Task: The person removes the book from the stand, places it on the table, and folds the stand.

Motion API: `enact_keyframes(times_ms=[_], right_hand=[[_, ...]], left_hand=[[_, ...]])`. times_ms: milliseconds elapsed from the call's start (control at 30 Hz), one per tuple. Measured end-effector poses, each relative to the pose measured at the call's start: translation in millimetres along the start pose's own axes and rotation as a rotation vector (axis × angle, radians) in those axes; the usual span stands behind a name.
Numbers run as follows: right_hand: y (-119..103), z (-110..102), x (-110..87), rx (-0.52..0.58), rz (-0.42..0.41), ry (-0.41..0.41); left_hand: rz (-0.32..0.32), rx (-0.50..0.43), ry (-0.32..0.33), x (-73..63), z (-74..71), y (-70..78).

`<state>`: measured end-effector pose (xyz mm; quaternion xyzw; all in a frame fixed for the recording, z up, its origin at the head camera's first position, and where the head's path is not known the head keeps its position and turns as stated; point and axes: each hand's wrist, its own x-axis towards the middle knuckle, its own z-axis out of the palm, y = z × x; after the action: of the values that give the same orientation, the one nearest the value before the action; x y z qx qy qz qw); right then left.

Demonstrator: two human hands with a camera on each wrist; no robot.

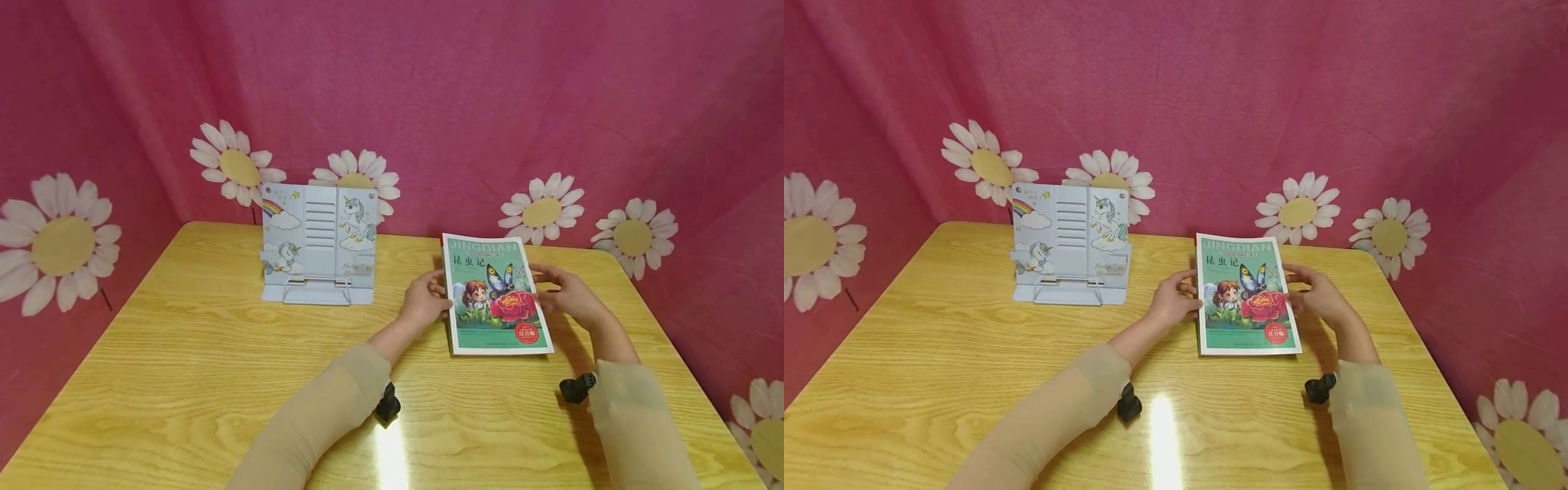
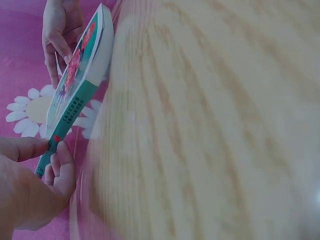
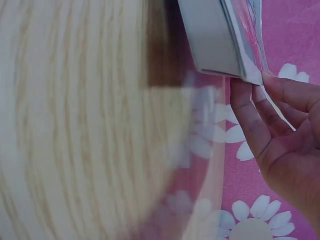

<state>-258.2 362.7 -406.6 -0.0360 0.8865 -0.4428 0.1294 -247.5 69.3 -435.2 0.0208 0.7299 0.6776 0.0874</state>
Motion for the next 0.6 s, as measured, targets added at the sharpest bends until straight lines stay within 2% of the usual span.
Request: enact_keyframes(times_ms=[233, 600], right_hand=[[12, 1, 5.5, -0.001, 0.033, -0.029], [21, -4, 3.6, -0.010, 0.053, -0.070]], left_hand=[[-0.027, 0.009, 0.005, 4.9, 4.4, -5.2], [-0.068, 0.054, 0.000, 6.8, 11.2, -4.6]])
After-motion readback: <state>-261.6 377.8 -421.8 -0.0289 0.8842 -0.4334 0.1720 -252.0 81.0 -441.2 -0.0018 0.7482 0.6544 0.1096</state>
